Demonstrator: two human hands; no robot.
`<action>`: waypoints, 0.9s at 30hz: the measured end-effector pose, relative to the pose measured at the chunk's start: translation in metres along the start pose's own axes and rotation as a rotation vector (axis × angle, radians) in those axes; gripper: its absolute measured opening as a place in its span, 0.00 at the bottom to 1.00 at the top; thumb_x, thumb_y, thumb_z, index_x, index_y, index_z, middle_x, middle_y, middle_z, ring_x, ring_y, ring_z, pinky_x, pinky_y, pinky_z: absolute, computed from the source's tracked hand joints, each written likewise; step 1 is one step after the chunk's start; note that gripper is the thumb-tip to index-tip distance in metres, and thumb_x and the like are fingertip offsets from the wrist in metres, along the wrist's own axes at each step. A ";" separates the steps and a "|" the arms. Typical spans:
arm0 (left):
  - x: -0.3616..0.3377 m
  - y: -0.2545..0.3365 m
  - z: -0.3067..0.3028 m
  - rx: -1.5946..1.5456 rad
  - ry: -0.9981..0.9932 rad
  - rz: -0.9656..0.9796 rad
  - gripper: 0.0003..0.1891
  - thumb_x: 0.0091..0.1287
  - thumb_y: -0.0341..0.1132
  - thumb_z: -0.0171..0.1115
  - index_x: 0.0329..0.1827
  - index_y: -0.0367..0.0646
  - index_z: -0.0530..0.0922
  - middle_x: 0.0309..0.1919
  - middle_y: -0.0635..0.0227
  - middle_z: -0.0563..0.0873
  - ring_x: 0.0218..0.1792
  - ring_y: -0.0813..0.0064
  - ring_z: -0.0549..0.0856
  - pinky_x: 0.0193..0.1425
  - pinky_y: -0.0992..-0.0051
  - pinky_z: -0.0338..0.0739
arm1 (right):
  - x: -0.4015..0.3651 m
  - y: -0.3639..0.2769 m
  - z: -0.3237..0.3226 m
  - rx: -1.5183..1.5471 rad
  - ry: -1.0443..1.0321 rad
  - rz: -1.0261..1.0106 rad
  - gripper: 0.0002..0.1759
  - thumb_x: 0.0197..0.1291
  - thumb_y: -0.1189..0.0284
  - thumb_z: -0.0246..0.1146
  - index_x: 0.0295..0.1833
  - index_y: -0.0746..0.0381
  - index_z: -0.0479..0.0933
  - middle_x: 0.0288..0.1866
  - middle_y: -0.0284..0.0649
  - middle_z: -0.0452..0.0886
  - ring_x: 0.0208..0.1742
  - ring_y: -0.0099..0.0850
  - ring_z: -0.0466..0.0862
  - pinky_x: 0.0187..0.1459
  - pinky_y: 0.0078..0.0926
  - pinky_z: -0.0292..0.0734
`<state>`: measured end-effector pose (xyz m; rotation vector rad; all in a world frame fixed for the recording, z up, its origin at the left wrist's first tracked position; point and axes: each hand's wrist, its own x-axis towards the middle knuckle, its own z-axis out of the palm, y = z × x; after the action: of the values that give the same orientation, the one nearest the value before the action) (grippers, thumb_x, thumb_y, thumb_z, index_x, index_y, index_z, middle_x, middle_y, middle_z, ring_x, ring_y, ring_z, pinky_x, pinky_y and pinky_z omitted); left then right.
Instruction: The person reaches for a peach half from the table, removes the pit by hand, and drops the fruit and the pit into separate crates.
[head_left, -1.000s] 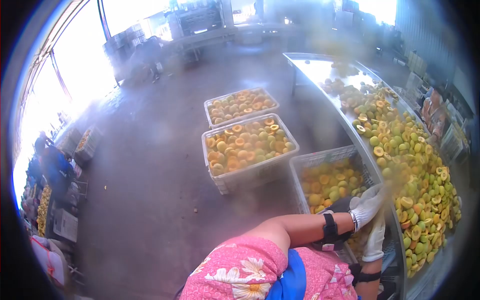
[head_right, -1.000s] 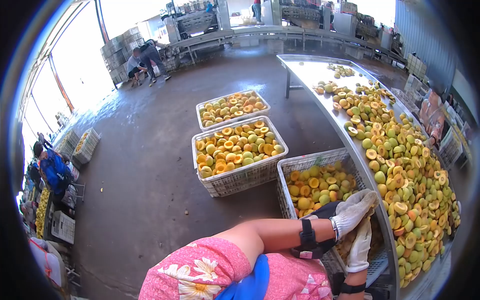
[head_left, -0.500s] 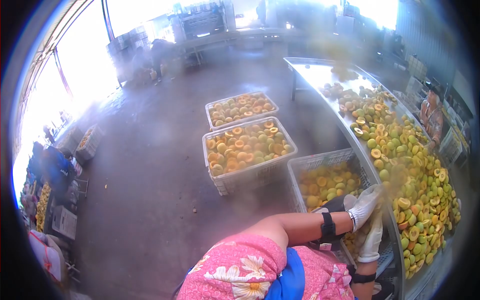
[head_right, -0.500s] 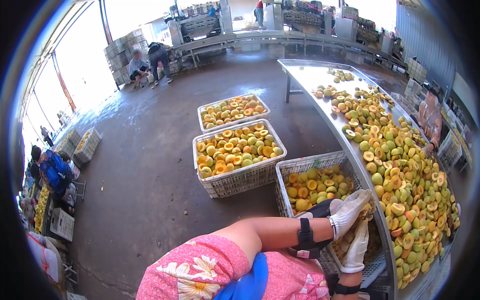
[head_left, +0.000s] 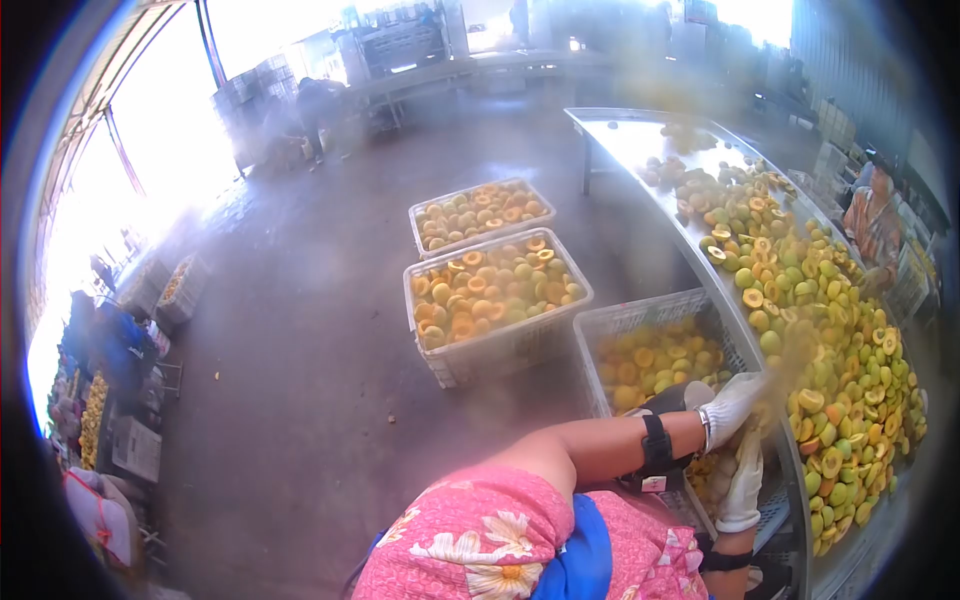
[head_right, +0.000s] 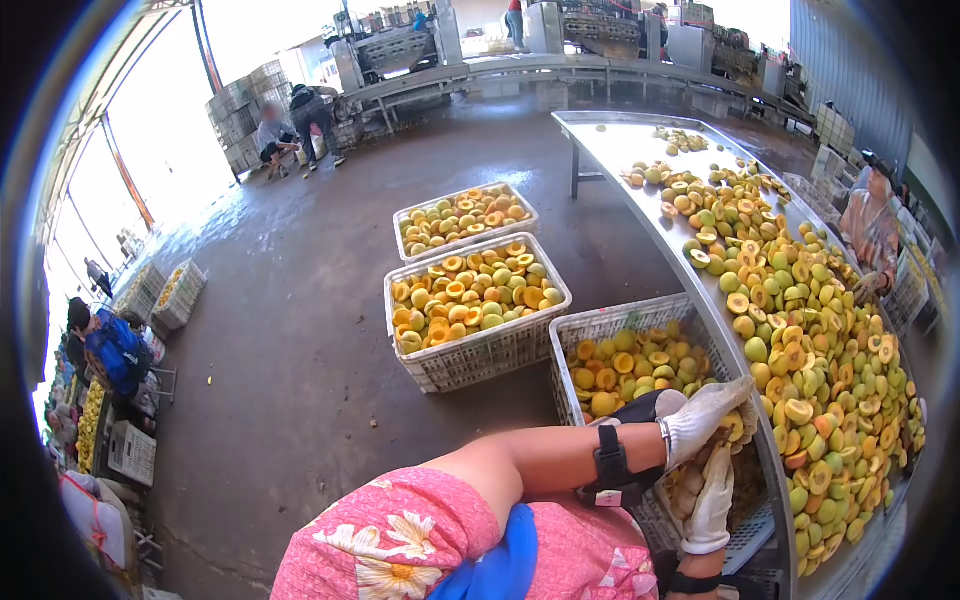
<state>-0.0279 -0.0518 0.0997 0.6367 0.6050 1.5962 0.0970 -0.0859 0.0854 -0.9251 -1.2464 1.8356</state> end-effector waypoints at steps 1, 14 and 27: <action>-0.003 0.004 0.002 0.072 -0.003 -0.004 0.23 0.77 0.53 0.52 0.30 0.43 0.76 0.24 0.69 0.79 0.21 0.80 0.76 0.26 0.77 0.71 | 0.004 0.007 -0.004 -0.002 -0.019 0.010 0.22 0.75 0.46 0.49 0.57 0.51 0.73 0.22 0.21 0.69 0.12 0.15 0.64 0.11 0.15 0.54; -0.007 0.023 0.012 0.965 -0.280 0.001 0.23 0.71 0.49 0.58 0.25 0.40 0.84 0.21 0.70 0.85 0.26 0.76 0.84 0.36 0.71 0.78 | 0.024 0.082 -0.073 -0.246 0.170 -0.226 0.19 0.73 0.45 0.52 0.49 0.48 0.73 0.18 0.22 0.61 0.10 0.16 0.59 0.11 0.17 0.50; 0.009 -0.002 0.021 0.574 -0.500 -0.156 0.19 0.71 0.45 0.61 0.28 0.39 0.85 0.24 0.70 0.87 0.27 0.79 0.84 0.33 0.77 0.79 | -0.016 0.015 -0.072 0.299 -0.243 0.326 0.25 0.73 0.40 0.48 0.41 0.51 0.70 0.14 0.22 0.50 0.07 0.16 0.46 0.09 0.20 0.40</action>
<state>-0.0126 -0.0422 0.1138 1.3316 0.7125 1.0483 0.1646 -0.0729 0.0538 -0.7890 -0.9587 2.3745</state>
